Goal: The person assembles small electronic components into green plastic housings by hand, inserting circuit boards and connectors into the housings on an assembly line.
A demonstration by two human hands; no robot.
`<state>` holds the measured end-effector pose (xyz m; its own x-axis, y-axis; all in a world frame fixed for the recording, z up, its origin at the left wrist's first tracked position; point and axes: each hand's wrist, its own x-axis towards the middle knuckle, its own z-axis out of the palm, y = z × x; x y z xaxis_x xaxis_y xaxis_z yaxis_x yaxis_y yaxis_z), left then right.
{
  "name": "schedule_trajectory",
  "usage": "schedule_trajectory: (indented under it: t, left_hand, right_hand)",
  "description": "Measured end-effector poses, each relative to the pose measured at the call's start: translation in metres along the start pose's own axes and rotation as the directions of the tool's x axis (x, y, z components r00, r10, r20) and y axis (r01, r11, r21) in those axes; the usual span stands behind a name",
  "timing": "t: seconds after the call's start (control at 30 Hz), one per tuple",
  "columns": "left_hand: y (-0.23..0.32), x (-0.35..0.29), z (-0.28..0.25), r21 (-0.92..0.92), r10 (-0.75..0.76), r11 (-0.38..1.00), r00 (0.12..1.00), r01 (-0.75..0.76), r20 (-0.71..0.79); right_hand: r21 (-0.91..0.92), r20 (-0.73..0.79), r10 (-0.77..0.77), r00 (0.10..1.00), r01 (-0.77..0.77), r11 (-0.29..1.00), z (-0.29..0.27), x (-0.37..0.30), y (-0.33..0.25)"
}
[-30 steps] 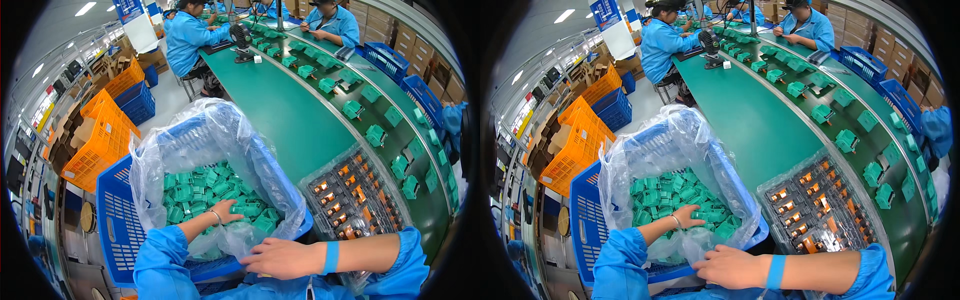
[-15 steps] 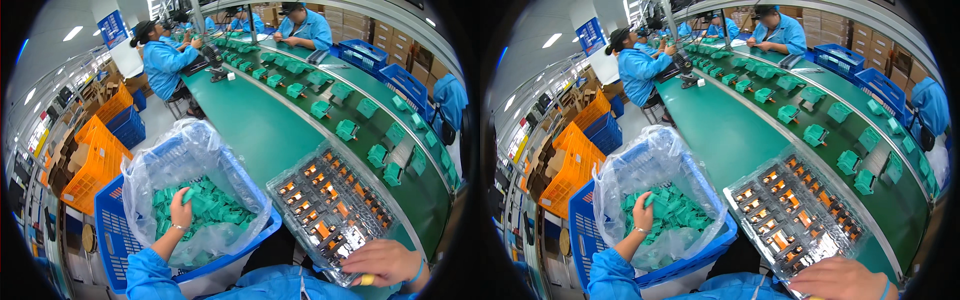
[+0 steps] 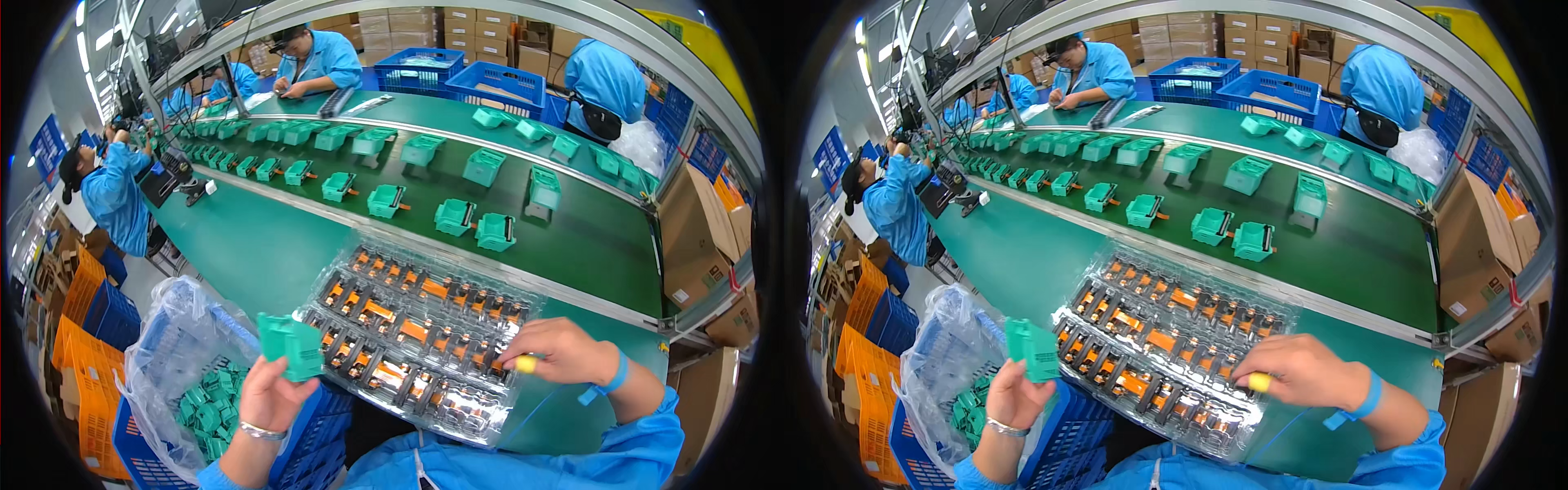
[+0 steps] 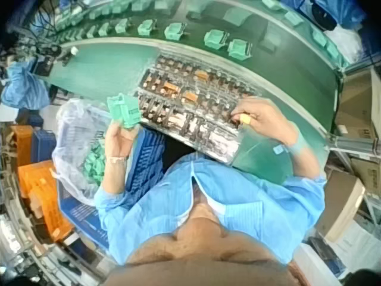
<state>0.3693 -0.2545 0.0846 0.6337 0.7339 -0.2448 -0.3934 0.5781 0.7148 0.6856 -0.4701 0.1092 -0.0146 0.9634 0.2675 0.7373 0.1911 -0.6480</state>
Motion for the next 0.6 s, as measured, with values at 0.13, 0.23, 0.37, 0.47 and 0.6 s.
schedule_trajectory:
  t: [0.13,0.23,0.37,0.47,0.6]
  left_hand:
    - [-0.028,0.017,0.029,0.059,-0.057,0.997,0.996,0.053,0.065]
    - [-0.041,0.022,0.034,0.147,-0.006,0.989,0.995,-0.009,0.098]
    - [-0.047,0.024,0.029,0.160,0.018,0.987,0.996,-0.032,0.092]
    - [-0.051,0.027,0.024,0.089,-0.008,0.996,0.995,-0.001,0.100]
    - [-0.055,0.029,0.019,0.052,-0.012,0.999,0.992,0.006,0.122]
  right_hand:
    - [-0.064,0.110,-0.184,0.977,0.192,0.979,0.042,0.001,0.016]
    - [-0.090,0.160,-0.312,0.936,0.329,0.940,0.072,0.017,0.007]
    - [-0.337,0.343,-0.337,0.877,0.450,0.827,0.092,0.032,0.001]
    - [-0.388,0.330,-0.362,0.872,0.475,0.789,0.097,0.035,0.001]
    - [-0.302,0.233,-0.442,0.866,0.496,0.814,0.095,0.032,0.012]
